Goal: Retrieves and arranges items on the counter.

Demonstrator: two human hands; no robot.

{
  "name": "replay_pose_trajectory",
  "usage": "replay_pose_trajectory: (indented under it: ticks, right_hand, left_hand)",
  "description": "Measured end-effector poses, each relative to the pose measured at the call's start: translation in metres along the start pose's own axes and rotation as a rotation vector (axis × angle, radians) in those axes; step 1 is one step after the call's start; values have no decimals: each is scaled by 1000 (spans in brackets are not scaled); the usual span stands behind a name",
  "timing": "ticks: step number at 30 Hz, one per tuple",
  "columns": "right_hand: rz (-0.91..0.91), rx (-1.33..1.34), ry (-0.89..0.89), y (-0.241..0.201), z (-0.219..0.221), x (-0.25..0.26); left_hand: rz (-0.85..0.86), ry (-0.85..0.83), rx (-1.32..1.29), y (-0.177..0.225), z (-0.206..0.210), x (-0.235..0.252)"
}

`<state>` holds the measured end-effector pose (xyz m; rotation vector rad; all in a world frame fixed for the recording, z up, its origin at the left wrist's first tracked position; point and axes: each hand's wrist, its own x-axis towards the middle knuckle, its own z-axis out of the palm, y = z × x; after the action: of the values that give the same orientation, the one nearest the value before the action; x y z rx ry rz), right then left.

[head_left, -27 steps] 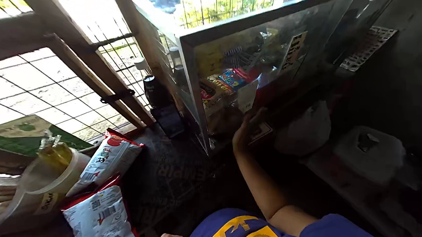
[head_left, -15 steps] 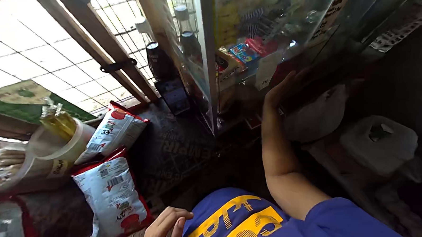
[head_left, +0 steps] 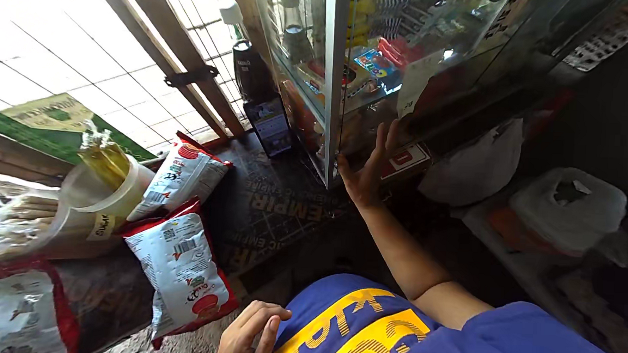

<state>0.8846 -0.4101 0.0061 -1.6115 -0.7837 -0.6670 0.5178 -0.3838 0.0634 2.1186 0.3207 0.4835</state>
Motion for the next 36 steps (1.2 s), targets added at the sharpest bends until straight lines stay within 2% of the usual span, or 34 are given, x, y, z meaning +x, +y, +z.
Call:
replay_pose_trajectory:
  ticks: [5, 9, 15, 18, 21, 23, 27, 32, 36]
  right_hand:
    - [-80, -187, -45, 1, -11, 2]
    - [-149, -155, -25, 5, -19, 13]
    - [41, -172, -63, 42, -55, 47]
    - [155, -191, 9, 61, -70, 60]
    - [109, -330, 89, 57, -68, 64]
    - [-81, -325, -9, 41, -56, 65]
    - [-480, -270, -398, 8, -21, 83]
    - [-515, -398, -817, -12, -20, 108]
    - [-478, -418, -893, -3, -41, 92]
  left_hand:
    - [-4, 11, 0, -1, 1, -3]
    - [-8, 7, 13, 0, 0, -4]
    - [-36, 36, 19, 3, 2, -13]
    - [-42, 60, 18, 3, 2, -17]
    - [-51, 55, 4, 5, 4, -17]
    - [-48, 43, -7, 5, 4, -16]
    - [-43, 24, -6, 8, 4, -9]
    - [-20, -8, -14, 9, 9, 0]
    - [-16, -41, -69, 5, 11, 4]
